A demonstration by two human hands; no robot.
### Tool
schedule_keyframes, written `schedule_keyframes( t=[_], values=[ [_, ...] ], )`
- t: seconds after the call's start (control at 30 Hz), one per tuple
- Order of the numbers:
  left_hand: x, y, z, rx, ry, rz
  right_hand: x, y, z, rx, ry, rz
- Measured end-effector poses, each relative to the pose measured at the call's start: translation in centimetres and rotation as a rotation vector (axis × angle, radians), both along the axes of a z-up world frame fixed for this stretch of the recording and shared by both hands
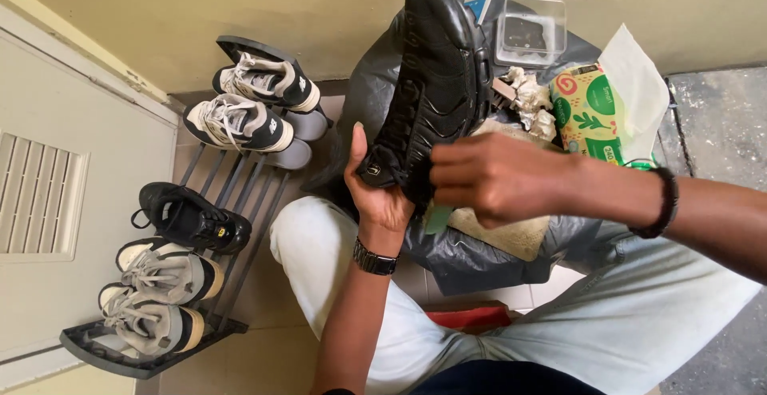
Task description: Cleaning a black sneaker using wet wipes and a small brush while sitting on the floor.
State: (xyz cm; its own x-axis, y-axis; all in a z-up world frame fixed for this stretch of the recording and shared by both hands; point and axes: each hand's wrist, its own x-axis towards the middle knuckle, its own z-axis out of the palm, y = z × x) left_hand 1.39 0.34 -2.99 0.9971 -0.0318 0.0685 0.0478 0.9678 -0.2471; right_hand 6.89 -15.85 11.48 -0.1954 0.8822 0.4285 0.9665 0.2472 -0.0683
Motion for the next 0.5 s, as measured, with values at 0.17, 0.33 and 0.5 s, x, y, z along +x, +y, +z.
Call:
schedule_keyframes(
  t=[0.17,0.33,0.5],
  values=[
    [-1.0,0.0,2.0,-0.069,-0.102,-0.069,3.3,-0.5,3.7,-0.060,-0.023,-0.069],
    [-1.2,-0.3,3.6,-0.073,-0.182,-0.109,7.8,-1.3,10.1,-0.016,0.087,-0.169],
    [-1.3,-0.6,4.0,-0.050,-0.169,-0.072,5.3,0.0,6.8,-0.009,0.067,-0.114]
  ],
)
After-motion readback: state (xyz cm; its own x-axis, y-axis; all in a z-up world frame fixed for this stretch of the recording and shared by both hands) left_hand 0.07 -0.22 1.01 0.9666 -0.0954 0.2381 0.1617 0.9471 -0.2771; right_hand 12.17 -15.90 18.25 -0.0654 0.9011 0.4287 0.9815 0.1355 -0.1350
